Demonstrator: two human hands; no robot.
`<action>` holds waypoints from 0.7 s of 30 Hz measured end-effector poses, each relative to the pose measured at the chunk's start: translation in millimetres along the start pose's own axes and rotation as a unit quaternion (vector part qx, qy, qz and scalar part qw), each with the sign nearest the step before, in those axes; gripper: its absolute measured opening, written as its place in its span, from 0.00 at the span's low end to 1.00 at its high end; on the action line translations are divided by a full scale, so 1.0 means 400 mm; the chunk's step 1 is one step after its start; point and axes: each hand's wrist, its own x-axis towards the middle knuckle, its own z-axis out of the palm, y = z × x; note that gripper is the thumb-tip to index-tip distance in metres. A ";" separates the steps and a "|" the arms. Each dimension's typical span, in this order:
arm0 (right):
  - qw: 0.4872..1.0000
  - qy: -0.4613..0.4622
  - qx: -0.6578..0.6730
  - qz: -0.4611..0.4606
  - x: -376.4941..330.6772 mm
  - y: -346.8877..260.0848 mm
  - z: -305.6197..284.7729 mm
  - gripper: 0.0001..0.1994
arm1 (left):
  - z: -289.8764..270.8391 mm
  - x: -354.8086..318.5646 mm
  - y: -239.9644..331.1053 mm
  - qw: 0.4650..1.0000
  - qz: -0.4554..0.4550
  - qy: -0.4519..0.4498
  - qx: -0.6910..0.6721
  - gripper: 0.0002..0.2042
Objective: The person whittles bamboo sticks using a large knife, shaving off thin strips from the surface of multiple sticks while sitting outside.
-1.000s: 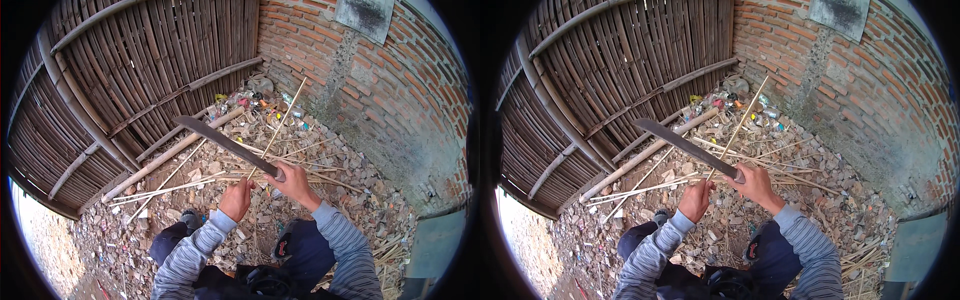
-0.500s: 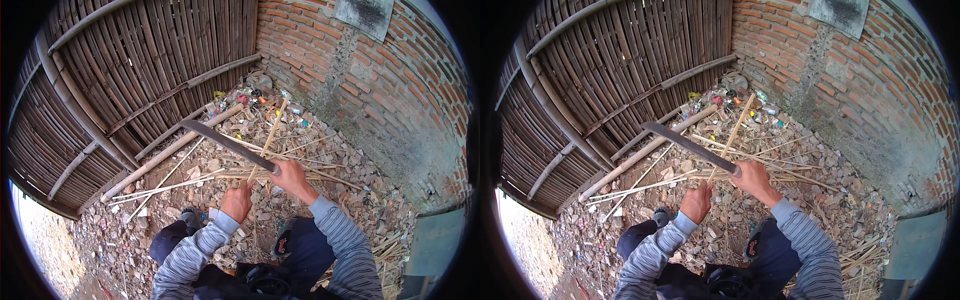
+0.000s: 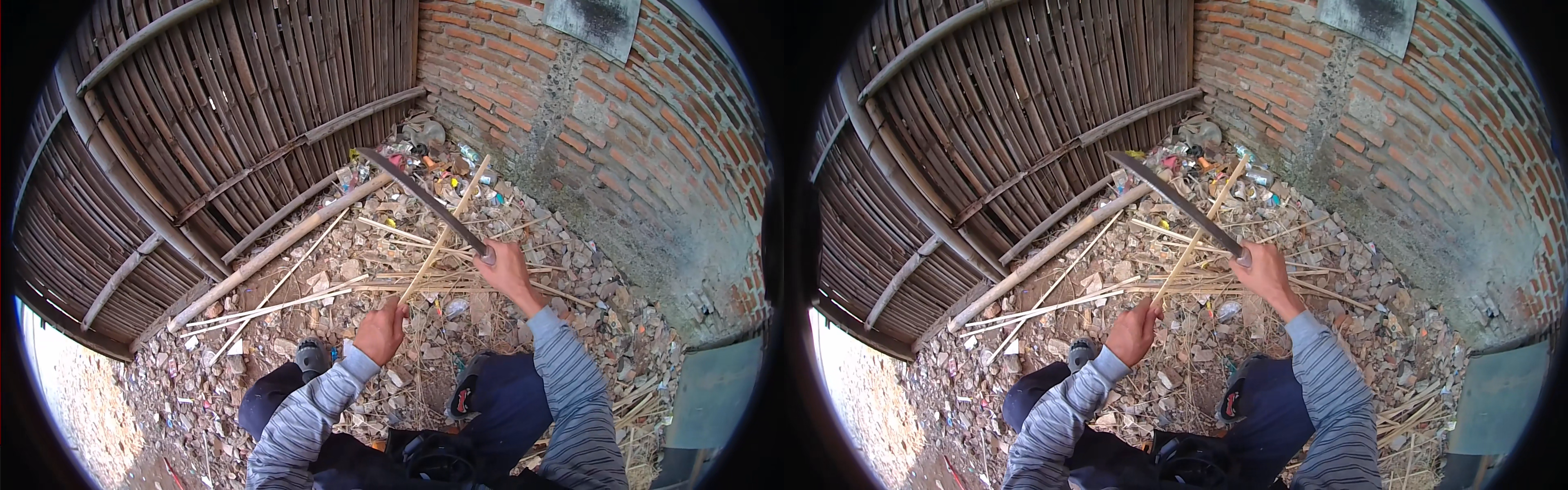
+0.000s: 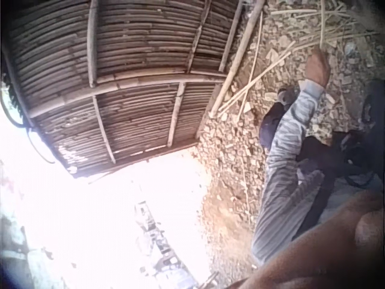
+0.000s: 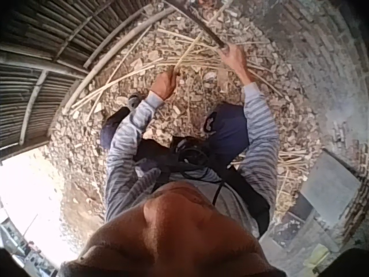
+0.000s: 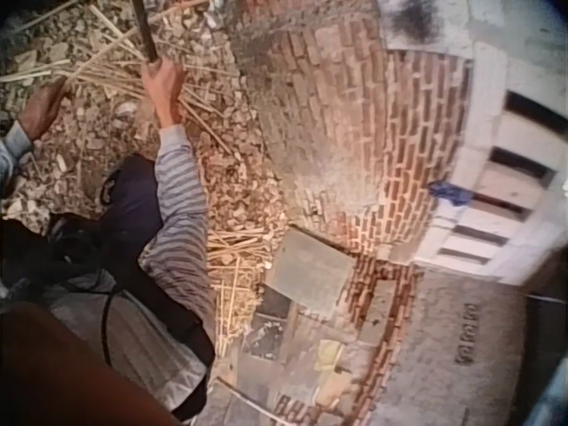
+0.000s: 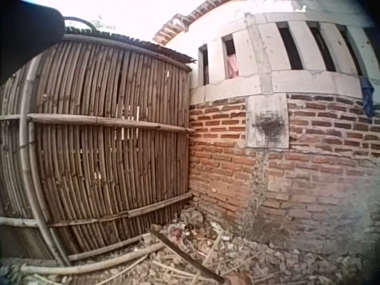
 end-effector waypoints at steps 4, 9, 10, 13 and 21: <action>0.990 -0.087 -0.091 -0.069 -0.015 -0.068 -0.025 0.18 | -0.006 0.007 0.018 1.000 0.028 -0.001 -0.002 0.10; 0.980 -0.072 -0.089 -0.159 -0.021 -0.074 -0.009 0.17 | -0.017 0.006 0.029 0.999 0.007 -0.030 -0.015 0.12; 0.981 -0.068 -0.096 -0.156 -0.018 -0.069 -0.010 0.17 | -0.024 0.006 0.033 0.998 -0.010 -0.048 -0.039 0.14; 0.990 -0.047 -0.082 -0.105 0.009 -0.028 -0.020 0.16 | -0.039 -0.001 0.047 0.995 -0.026 -0.070 -0.073 0.16; 0.995 0.058 -0.076 0.041 0.028 0.087 -0.026 0.18 | -0.026 0.002 0.005 0.987 -0.045 -0.121 -0.100 0.20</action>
